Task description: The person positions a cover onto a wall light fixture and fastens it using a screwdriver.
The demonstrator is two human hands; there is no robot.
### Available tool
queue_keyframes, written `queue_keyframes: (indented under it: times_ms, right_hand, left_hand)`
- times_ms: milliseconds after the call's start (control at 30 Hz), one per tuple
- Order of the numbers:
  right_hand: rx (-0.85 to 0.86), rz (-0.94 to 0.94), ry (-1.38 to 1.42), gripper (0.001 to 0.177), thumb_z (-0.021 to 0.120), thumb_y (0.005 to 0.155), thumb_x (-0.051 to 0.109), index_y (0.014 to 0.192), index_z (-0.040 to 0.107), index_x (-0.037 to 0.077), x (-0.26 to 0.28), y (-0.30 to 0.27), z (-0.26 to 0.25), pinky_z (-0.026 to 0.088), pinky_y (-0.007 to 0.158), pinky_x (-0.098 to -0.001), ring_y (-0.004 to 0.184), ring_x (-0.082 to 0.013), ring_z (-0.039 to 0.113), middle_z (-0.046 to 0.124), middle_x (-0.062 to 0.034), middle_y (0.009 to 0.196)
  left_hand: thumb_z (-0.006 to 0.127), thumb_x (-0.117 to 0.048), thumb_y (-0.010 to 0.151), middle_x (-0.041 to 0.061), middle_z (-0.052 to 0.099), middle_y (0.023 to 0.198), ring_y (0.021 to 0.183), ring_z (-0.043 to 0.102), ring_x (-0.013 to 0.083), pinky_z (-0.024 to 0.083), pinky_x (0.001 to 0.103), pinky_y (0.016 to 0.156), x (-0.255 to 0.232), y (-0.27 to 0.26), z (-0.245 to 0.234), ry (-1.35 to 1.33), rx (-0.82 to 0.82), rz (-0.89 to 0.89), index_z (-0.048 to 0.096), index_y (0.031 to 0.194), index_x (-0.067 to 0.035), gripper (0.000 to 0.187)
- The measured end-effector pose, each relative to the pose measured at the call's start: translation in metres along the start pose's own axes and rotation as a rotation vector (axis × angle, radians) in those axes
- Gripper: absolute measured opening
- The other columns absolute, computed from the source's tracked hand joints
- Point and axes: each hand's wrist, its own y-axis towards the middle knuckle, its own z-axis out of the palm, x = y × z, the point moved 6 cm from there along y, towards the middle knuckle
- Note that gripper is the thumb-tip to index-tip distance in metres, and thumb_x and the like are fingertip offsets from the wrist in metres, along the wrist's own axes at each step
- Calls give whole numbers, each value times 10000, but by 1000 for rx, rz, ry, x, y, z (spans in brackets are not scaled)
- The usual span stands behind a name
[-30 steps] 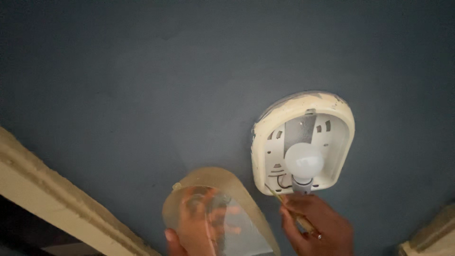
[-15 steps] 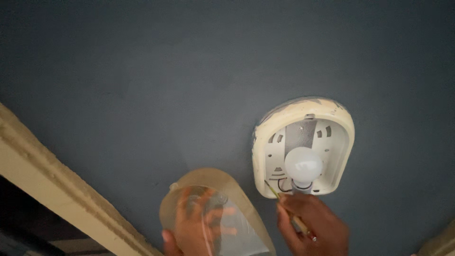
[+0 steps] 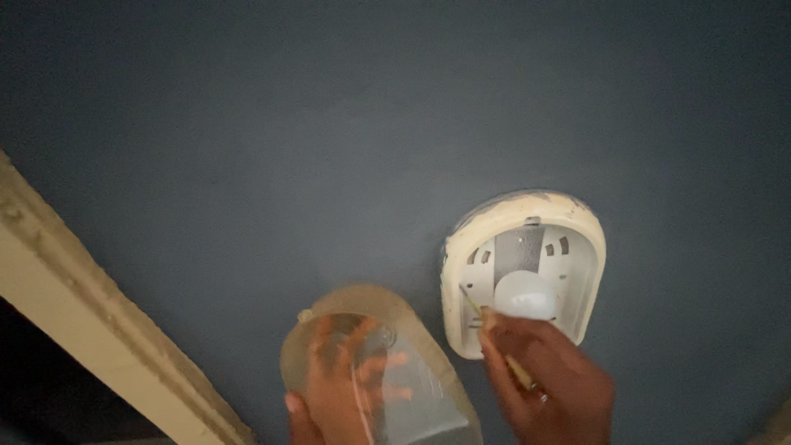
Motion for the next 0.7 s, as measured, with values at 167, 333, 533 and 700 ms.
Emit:
queue_keyframes:
  times_ms: [167, 333, 533, 700]
  right_hand:
    - [-60, -111, 89, 107, 797, 828, 74, 928, 767, 53, 6, 26, -17, 655, 689, -257, 908, -166, 793, 786, -107, 996]
    - [-66, -75, 37, 121, 800, 845, 102, 962, 773, 97, 8, 23, -20, 622, 688, -279, 920, -144, 798, 795, -64, 989]
    - [-201, -194, 14, 158, 841, 855, 154, 997, 772, 144, -9, 30, -37, 491, 591, -237, 754, -89, 663, 813, -19, 1007]
    - [-219, -155, -72, 172, 815, 870, 147, 1023, 740, 120, -16, 32, -46, 517, 715, -250, 837, -95, 688, 778, -31, 1023]
  left_hand:
    - [545, -627, 967, 388, 205, 1622, 1230, 541, 594, 596, 709, 834, -17, 28, 35, 64, -64, 50, 15, 1650, -104, 1010]
    - [547, -652, 976, 400, 229, 1622, 1257, 567, 570, 615, 659, 859, -22, 52, 58, 96, 87, 18, 18, 1673, -123, 1023]
    - [519, -684, 935, 433, 292, 1568, 1145, 623, 550, 650, 620, 762, -18, 53, 61, 190, -64, 36, 48, 1642, -91, 1036]
    - [542, -678, 942, 455, 274, 1586, 1158, 621, 567, 650, 622, 752, -17, 52, 59, 200, -16, 59, 53, 1655, -68, 1059]
